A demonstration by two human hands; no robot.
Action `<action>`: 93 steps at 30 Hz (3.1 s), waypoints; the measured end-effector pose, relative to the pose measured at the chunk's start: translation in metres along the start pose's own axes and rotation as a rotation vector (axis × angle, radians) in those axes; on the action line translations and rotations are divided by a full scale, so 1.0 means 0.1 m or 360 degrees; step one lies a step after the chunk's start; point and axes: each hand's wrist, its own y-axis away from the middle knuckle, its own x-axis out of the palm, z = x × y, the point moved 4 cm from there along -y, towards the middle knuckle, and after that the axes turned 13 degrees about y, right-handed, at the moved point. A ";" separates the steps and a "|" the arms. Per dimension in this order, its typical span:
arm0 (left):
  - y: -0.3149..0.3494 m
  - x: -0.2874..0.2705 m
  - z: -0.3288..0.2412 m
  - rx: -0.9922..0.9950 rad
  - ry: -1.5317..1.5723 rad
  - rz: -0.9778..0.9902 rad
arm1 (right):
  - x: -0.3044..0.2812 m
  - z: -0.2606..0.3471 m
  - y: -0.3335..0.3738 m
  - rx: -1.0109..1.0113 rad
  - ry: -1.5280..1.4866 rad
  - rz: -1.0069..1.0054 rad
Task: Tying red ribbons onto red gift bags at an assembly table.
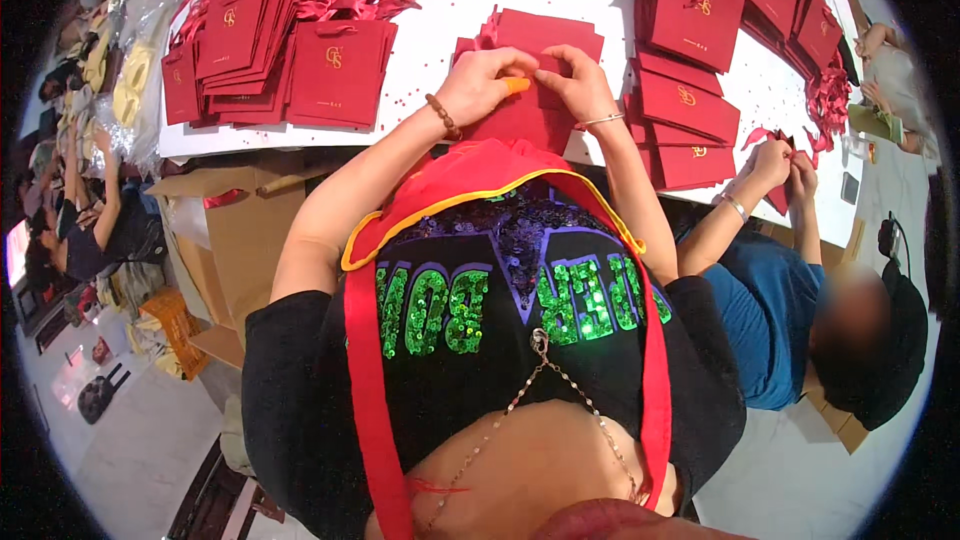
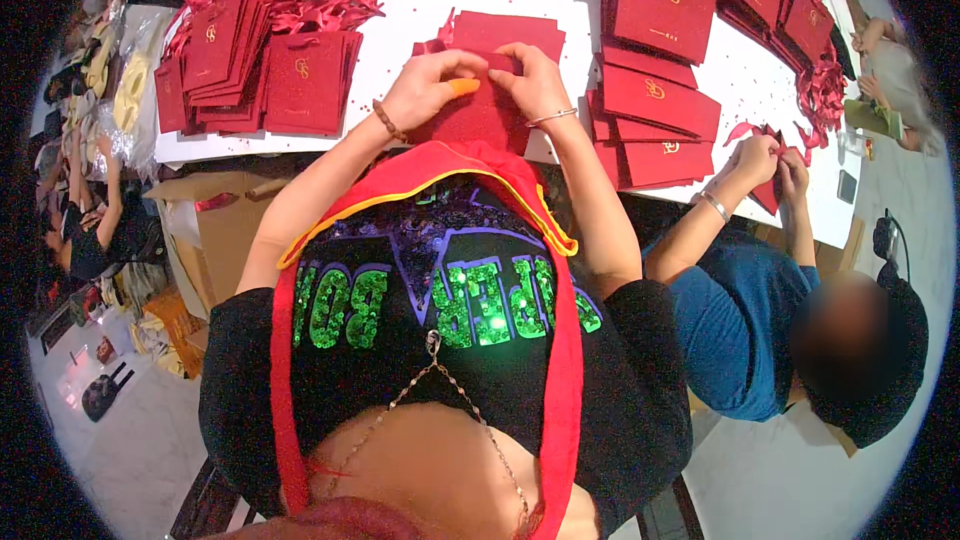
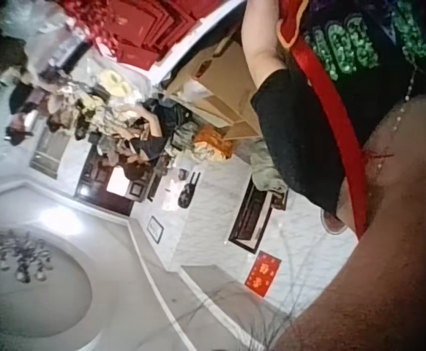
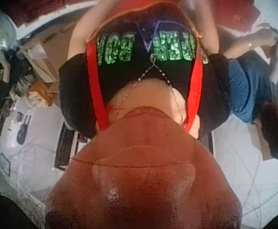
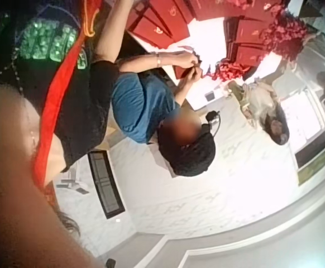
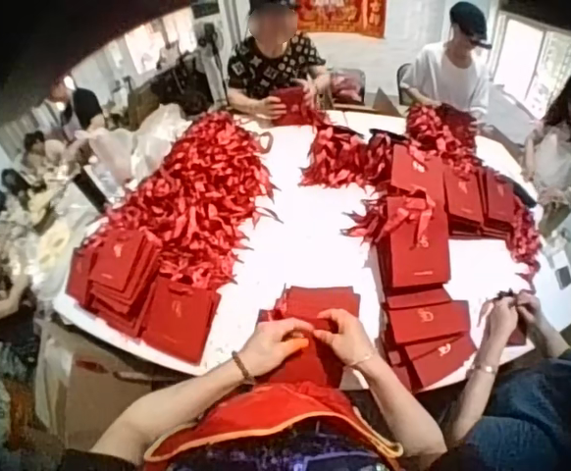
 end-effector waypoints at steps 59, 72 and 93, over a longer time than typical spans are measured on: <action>-0.14 0.10 0.04 0.0187 -0.0746 -0.0392 | -0.05 0.05 0.10 -0.0056 0.0014 -0.0018; -0.13 0.16 -0.05 0.0225 -0.0814 -0.0376 | -0.07 0.07 0.12 -0.0016 0.0139 -0.0046; -0.05 0.19 -0.07 0.0483 -0.0988 -0.0436 | -0.01 0.09 0.16 -0.0114 -0.0164 -0.0052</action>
